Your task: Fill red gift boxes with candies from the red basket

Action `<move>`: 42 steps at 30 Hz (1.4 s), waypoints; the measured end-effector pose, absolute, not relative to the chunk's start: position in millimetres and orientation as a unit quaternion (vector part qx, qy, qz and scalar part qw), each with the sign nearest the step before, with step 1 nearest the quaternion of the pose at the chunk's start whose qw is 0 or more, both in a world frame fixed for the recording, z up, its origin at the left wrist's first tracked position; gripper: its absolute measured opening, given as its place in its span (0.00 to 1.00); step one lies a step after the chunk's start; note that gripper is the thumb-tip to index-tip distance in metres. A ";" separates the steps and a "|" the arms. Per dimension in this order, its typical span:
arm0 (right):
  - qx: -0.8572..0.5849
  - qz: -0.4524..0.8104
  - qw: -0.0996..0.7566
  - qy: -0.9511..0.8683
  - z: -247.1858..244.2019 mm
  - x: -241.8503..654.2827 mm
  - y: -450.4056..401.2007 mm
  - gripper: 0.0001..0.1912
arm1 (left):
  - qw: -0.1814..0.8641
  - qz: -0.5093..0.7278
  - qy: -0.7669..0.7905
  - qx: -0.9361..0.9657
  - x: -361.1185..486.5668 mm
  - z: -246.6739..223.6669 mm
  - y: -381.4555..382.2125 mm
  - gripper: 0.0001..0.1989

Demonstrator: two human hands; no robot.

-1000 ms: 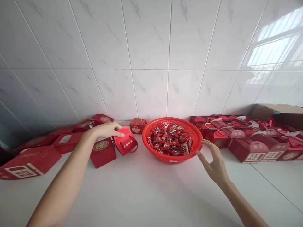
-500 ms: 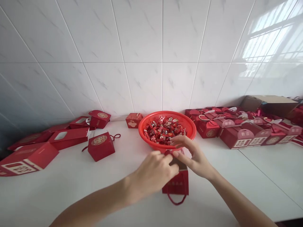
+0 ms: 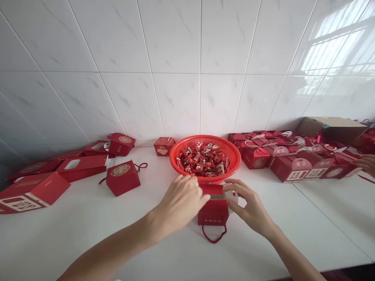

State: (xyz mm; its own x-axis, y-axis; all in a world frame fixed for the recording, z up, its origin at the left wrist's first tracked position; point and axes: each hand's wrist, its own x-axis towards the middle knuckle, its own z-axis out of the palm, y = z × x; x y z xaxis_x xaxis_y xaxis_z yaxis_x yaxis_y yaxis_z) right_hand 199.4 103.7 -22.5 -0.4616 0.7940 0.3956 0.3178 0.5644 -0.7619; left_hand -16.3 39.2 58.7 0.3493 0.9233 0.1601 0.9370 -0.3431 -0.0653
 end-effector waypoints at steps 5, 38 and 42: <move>-0.344 0.380 0.347 -0.786 -24.4 198.3 98.5 0.08 | -0.055 -0.046 -0.530 -0.845 -26.6 69.8 45.6 0.19; -0.312 0.385 0.117 -0.860 -19.2 205.6 115.6 0.52 | -0.265 0.014 -0.657 -0.706 -62.5 53.9 60.4 0.12; -0.363 0.317 0.126 -0.867 -11.8 212.2 123.6 0.46 | -0.304 -0.019 -0.658 -0.688 -75.9 54.3 61.7 0.17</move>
